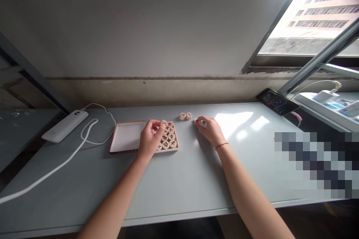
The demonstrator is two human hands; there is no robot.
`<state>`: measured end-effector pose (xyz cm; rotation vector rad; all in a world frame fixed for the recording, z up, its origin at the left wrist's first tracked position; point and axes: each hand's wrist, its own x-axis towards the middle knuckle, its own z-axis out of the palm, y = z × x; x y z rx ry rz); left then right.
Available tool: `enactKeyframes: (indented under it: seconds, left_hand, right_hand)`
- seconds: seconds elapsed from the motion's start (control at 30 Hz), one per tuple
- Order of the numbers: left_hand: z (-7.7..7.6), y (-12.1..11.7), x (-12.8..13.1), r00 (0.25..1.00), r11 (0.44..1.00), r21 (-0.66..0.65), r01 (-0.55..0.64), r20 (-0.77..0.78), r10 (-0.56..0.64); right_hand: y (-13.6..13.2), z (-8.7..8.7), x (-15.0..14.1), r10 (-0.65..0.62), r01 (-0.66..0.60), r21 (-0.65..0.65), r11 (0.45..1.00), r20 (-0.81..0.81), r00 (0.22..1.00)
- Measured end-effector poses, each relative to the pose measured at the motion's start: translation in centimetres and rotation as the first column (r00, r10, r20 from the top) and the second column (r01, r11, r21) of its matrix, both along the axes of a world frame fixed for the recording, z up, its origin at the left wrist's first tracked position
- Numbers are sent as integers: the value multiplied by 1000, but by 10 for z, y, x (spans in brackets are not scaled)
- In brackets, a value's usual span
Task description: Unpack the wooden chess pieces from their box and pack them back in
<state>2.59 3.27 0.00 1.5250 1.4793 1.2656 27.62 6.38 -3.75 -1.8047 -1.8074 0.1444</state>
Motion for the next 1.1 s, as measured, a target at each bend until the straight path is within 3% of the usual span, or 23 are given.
enactKeyframes:
  seconds: [0.1, 0.27, 0.67, 0.8, 0.9, 1.1]
  left_hand:
    - [2, -1, -1, 1000, 1000, 11, -17, -7, 17]
    - [2, 1, -4, 1000, 1000, 14, -27, 0, 27]
    - [-1, 1, -4, 998, 1000, 25, -17, -53, 19]
    - [-1, 1, -3, 997, 999, 42, -13, -76, 16]
    - [0, -1, -2, 996, 999, 52, 11, -87, -6]
    - [4, -6, 2, 975, 989, 95, 116, -200, -95]
  right_hand:
    - [-1, -3, 0, -23, 24, -19, 1000, 57, 998]
    - [-5, 0, -4, -2, 30, -156, 987, 177, 984]
    - [-4, 1, -5, 24, 13, -157, 987, 231, 973]
    - [-8, 10, -13, 26, -22, -35, 999, 109, 994]
    - [-15, 20, -28, 149, -151, 108, 983, 30, 988]
    - [-34, 30, -72, 470, -460, 290, 839, 39, 882]
